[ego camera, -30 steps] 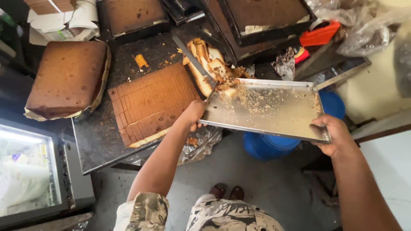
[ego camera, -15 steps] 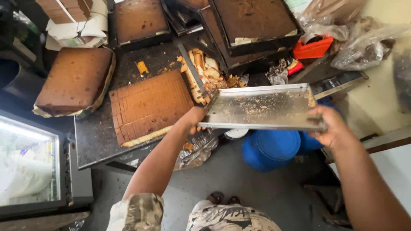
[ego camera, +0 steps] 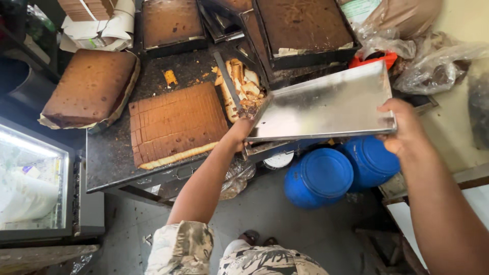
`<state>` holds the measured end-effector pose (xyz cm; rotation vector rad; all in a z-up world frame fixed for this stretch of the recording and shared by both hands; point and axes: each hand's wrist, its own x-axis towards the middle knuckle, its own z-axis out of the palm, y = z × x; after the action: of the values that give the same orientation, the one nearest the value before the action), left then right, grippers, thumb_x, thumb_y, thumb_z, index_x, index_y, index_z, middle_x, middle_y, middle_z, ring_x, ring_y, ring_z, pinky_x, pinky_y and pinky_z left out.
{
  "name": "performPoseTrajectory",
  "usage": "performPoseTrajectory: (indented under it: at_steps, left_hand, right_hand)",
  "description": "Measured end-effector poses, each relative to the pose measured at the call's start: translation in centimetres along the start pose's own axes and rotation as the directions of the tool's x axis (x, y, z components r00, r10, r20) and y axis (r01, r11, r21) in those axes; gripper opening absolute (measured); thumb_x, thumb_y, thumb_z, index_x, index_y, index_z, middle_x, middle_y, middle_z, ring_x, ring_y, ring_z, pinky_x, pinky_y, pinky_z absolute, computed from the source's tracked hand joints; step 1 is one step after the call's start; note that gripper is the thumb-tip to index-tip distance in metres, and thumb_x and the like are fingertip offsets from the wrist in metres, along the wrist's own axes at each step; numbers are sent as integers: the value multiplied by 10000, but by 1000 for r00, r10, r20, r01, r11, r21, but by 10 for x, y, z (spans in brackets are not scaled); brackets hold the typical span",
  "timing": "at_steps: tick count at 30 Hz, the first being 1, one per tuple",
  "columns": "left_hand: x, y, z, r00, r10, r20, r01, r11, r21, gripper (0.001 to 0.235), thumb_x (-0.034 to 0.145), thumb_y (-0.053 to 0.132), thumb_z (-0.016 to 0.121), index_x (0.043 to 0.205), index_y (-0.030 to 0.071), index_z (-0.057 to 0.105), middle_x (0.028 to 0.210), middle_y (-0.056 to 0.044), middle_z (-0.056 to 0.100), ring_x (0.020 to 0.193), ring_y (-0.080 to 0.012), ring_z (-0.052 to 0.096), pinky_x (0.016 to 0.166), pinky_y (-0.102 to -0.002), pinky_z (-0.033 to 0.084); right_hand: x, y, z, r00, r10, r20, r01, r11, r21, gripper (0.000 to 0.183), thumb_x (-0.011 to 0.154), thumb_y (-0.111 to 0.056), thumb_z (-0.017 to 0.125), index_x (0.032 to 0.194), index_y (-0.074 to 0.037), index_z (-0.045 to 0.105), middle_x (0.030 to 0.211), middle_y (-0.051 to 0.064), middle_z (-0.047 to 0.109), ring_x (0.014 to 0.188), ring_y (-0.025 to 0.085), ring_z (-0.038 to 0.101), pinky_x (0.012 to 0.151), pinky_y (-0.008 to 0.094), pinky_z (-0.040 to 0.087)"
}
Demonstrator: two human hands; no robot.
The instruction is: The person slices a large loaf of bread into square pieces and places them one by one onto a rectangular metal tray.
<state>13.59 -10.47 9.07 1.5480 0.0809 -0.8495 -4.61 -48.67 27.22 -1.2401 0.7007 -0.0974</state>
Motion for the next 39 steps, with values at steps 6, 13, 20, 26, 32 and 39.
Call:
performPoseTrajectory:
  at_steps: [6, 13, 20, 26, 32, 39]
  left_hand:
    - [2, -12, 7, 996, -46, 76, 36, 991, 130, 227, 983, 175, 538, 866, 6, 636, 614, -97, 588, 419, -168, 513, 337, -314, 328]
    - [11, -36, 31, 979, -185, 85, 152, 941, 302, 255, 1004, 212, 540, 829, 50, 632, 595, -54, 551, 444, -135, 517, 356, -313, 356]
    - [-15, -25, 53, 983, 98, -153, -47, 950, 307, 319, 962, 137, 445, 807, -53, 649, 560, -175, 596, 337, -228, 527, 316, -393, 392]
    - [-88, -50, 66, 979, 177, -102, -141, 946, 290, 313, 1024, 275, 453, 1096, 2, 586, 677, -143, 639, 389, -235, 560, 327, -380, 427]
    - [-149, -78, 25, 653, 732, -197, -718, 680, 148, 294, 1135, 191, 560, 1343, -11, 605, 1119, -113, 744, 968, -119, 658, 809, -286, 546]
    - [-204, -50, -44, 869, 428, -249, -494, 776, -392, 460, 955, 101, 631, 1406, 79, 542, 962, -43, 698, 704, -96, 624, 556, -252, 499]
  right_hand:
    - [6, -6, -9, 996, 77, 48, -70, 990, -121, 291, 799, -341, 655, 993, -136, 586, 770, 73, 541, 526, 177, 474, 387, 298, 289]
    - [-4, -7, -25, 1000, 18, 2, -18, 994, -105, 251, 824, -294, 635, 1019, -136, 630, 855, 50, 577, 601, 177, 498, 435, 298, 316]
    - [-11, -6, -41, 994, -109, 13, 110, 978, -177, 243, 829, -242, 630, 1036, -115, 618, 841, 60, 616, 618, 223, 524, 498, 367, 394]
    - [-30, 52, -108, 985, -144, 96, 157, 978, -139, 546, 837, -151, 651, 1368, -66, 562, 1041, 80, 639, 838, 201, 601, 694, 370, 507]
    - [-55, 169, -83, 981, -160, 111, 160, 987, 10, 447, 911, -39, 644, 1353, 0, 586, 1121, 123, 674, 952, 235, 673, 823, 411, 551]
    - [-49, 151, 15, 914, -406, -6, 395, 885, 246, 377, 914, -10, 577, 1290, 2, 573, 1123, 107, 667, 993, 251, 693, 912, 420, 589]
